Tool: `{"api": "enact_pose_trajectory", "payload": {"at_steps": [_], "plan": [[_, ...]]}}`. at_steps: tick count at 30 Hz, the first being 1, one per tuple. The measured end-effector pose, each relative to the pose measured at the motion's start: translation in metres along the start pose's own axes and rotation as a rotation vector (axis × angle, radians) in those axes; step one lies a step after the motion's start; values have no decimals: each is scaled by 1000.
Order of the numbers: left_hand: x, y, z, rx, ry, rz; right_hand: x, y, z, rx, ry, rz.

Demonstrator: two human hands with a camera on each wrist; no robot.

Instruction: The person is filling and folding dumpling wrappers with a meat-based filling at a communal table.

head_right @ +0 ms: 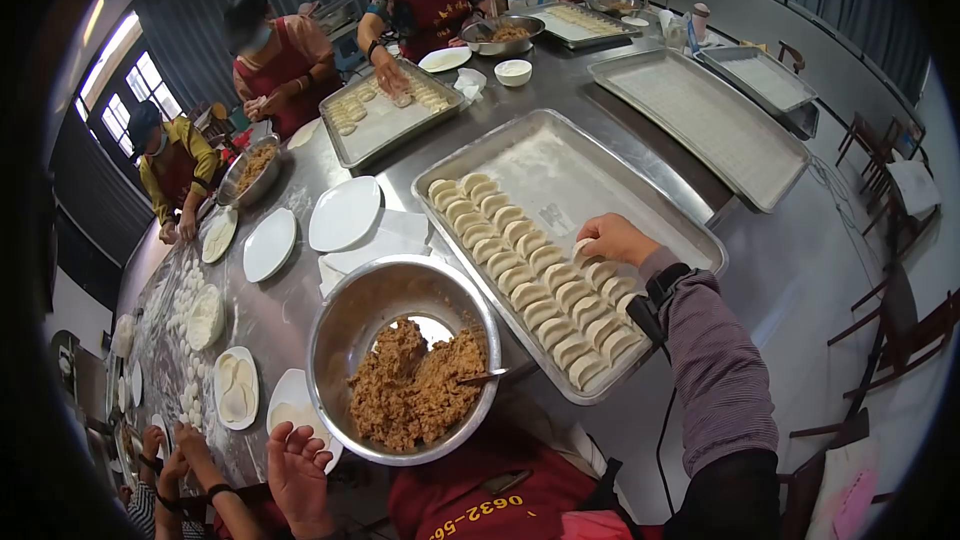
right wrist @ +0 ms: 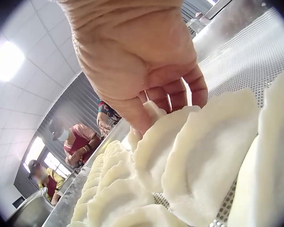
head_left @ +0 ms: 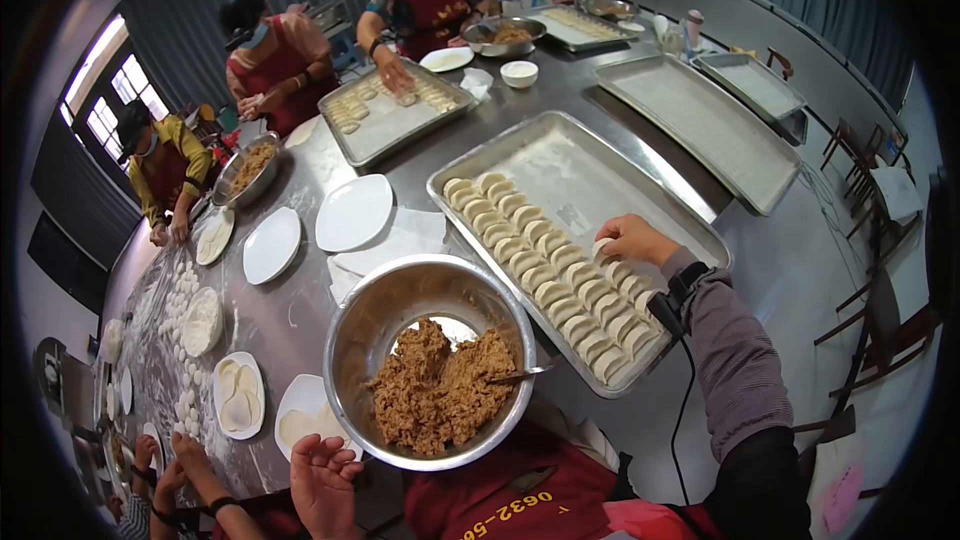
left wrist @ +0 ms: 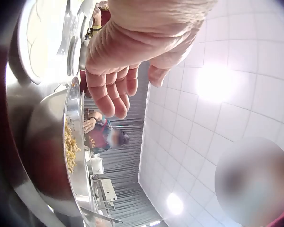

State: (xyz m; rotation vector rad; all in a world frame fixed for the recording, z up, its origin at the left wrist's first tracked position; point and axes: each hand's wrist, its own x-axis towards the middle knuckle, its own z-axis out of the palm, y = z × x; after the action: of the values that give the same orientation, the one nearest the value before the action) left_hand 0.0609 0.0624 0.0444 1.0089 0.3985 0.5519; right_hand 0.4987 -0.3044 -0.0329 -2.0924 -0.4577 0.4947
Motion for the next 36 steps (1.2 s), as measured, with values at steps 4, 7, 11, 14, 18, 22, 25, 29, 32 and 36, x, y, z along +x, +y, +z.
{"api": "enact_pose_trajectory", "payload": {"at_steps": [4, 7, 11, 14, 18, 22, 25, 29, 32, 36], "plan": [[3, 1, -5, 58, 17, 35, 3, 8, -3, -286, 74, -67], [4, 3, -9, 53, 59, 45, 4, 14, -3, -331, 92, -96], [1, 7, -12, 65, 105, 64, 11, 17, 1, -363, 27, -150], [-1, 10, -19, 67, 145, 77, 3, 0, 2, -401, -14, -159], [-2, 11, -28, 61, 166, 67, -2, -4, 4, -414, -15, -212], [-1, 11, -32, 57, 162, 76, 3, 3, 6, -468, 23, -229], [2, 8, -58, 27, 152, 97, 2, 7, 6, -613, 44, -351], [14, 14, -65, 216, 333, 119, 11, 43, -4, -578, 50, -484], [14, 22, -97, 328, 392, 191, 7, 32, -21, -393, 82, -378], [15, 39, -128, 564, 425, 193, -56, -58, 9, -310, 118, -269]]}}
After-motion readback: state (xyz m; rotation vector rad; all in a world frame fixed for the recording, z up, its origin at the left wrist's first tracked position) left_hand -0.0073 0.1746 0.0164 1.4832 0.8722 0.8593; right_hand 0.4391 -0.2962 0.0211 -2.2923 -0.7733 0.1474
